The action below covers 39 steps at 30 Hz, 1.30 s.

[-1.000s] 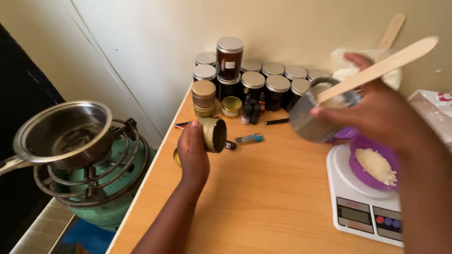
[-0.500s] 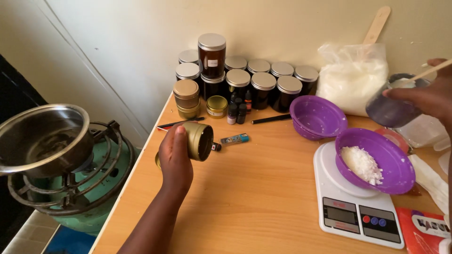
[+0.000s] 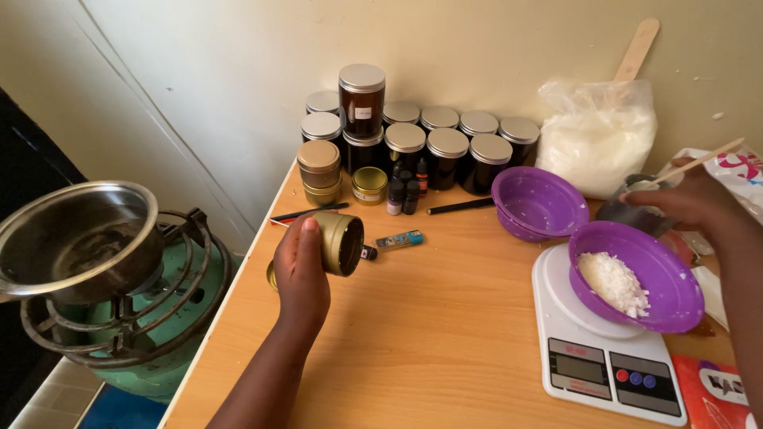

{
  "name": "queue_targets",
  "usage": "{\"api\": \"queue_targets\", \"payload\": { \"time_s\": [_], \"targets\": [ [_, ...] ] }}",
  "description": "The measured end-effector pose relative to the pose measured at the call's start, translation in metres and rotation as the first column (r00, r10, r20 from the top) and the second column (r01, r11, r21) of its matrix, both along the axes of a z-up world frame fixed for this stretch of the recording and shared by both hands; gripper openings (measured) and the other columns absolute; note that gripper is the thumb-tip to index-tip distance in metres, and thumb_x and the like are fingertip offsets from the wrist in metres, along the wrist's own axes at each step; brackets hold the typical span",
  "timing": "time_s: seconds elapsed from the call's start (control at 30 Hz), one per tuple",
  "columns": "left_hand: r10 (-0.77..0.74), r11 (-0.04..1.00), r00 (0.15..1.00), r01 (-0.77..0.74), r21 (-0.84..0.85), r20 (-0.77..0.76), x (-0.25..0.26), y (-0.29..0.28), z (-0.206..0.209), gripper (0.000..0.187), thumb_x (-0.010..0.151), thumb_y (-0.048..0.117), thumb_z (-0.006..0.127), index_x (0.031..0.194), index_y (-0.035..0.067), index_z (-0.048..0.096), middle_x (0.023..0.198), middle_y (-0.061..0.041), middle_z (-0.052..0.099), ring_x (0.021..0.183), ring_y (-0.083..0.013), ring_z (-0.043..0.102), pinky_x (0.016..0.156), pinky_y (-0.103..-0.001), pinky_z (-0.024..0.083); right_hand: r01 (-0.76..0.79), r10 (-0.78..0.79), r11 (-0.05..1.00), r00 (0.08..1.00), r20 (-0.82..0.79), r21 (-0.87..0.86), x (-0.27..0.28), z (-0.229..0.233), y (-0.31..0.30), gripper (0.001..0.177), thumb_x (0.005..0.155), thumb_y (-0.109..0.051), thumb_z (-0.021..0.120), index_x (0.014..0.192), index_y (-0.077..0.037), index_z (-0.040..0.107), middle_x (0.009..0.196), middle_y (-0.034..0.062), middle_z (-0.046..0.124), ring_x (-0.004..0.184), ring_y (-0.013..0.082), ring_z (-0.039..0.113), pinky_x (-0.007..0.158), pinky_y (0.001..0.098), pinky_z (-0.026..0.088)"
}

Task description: Checking the temperature of melting wax and cleaning a candle tin lid.

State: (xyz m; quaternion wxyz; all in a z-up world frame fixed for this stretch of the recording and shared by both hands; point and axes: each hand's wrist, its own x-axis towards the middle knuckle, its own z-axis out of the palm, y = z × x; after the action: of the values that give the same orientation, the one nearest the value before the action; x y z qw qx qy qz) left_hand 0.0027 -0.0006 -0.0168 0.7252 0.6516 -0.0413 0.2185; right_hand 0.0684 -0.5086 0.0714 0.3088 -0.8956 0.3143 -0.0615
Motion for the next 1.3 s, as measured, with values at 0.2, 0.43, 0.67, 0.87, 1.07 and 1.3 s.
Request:
{"api": "queue_targets", "payload": {
  "time_s": [0.2, 0.43, 0.67, 0.87, 1.07, 1.3],
  "targets": [
    [-0.014, 0.999, 1.0, 0.014, -0.04, 0.008, 0.003, 0.001, -0.001, 0.036, 0.112, 0.035, 0.045, 0.083, 0.015, 0.051, 0.079, 0.005, 0.045, 0.075, -0.0095, 0.04, 0.068, -0.029, 0.033, -0.096, 0.111, 0.974, 0.992, 0.064, -0.204, 0.012, -0.02, -0.01, 0.116, 0.068, -0.036, 0.092, 0.164, -0.002, 0.035, 0.164, 0.0234, 0.046, 0.146, 0.045, 0.046, 0.112, 0.0535, 0.039],
    [0.001, 0.999, 0.999, 0.001, -0.054, 0.041, 0.008, 0.0, -0.008, 0.036, 0.112, 0.036, 0.046, 0.082, 0.017, 0.05, 0.078, 0.006, 0.043, 0.075, -0.0089, 0.039, 0.068, -0.029, 0.033, -0.097, 0.123, 0.97, 0.987, 0.103, -0.224, 0.01, -0.024, 0.0, 0.097, 0.069, -0.035, 0.096, 0.149, 0.0, 0.054, 0.143, 0.0256, 0.065, 0.126, 0.0458, 0.062, 0.095, 0.0534, 0.047],
    [0.009, 0.998, 1.0, -0.008, -0.063, 0.015, 0.006, -0.001, -0.003, 0.038, 0.112, 0.036, 0.046, 0.078, 0.018, 0.043, 0.077, 0.006, 0.039, 0.074, -0.0088, 0.036, 0.066, -0.029, 0.03, -0.145, 0.179, 0.972, 0.966, 0.187, -0.185, -0.009, -0.009, 0.033, 0.061, 0.076, -0.022, 0.094, 0.13, -0.005, 0.073, 0.122, 0.0194, 0.078, 0.108, 0.0384, 0.071, 0.085, 0.0491, 0.049],
    [0.015, 0.998, 0.999, -0.012, -0.062, 0.05, 0.009, -0.001, -0.006, 0.038, 0.112, 0.035, 0.046, 0.078, 0.017, 0.043, 0.077, 0.006, 0.039, 0.074, -0.0093, 0.036, 0.067, -0.03, 0.031, -0.069, 0.079, 0.978, 0.996, 0.047, -0.198, 0.001, -0.008, 0.034, 0.095, 0.078, -0.05, 0.091, 0.146, 0.004, 0.053, 0.138, 0.0315, 0.067, 0.113, 0.051, 0.068, 0.087, 0.0577, 0.05],
    [0.005, 0.997, 1.0, -0.004, -0.076, 0.014, 0.005, -0.001, -0.001, 0.039, 0.111, 0.037, 0.046, 0.078, 0.017, 0.043, 0.076, 0.006, 0.039, 0.073, -0.0092, 0.037, 0.066, -0.03, 0.031, -0.063, 0.054, 0.985, 0.997, -0.06, -0.158, 0.008, -0.013, 0.035, 0.11, 0.072, -0.053, 0.092, 0.154, 0.002, 0.044, 0.144, 0.0284, 0.062, 0.123, 0.0488, 0.062, 0.091, 0.0581, 0.049],
    [-0.003, 0.994, 1.0, 0.006, -0.108, 0.028, 0.006, -0.001, -0.001, 0.039, 0.112, 0.038, 0.047, 0.079, 0.018, 0.044, 0.076, 0.006, 0.04, 0.073, -0.0091, 0.037, 0.067, -0.029, 0.031, -0.187, 0.152, 0.917, 0.98, -0.125, -0.351, 0.039, -0.025, -0.042, 0.107, 0.07, -0.041, 0.1, 0.155, 0.002, 0.053, 0.153, 0.0307, 0.062, 0.13, 0.0535, 0.066, 0.102, 0.0583, 0.052]
  ]
}}
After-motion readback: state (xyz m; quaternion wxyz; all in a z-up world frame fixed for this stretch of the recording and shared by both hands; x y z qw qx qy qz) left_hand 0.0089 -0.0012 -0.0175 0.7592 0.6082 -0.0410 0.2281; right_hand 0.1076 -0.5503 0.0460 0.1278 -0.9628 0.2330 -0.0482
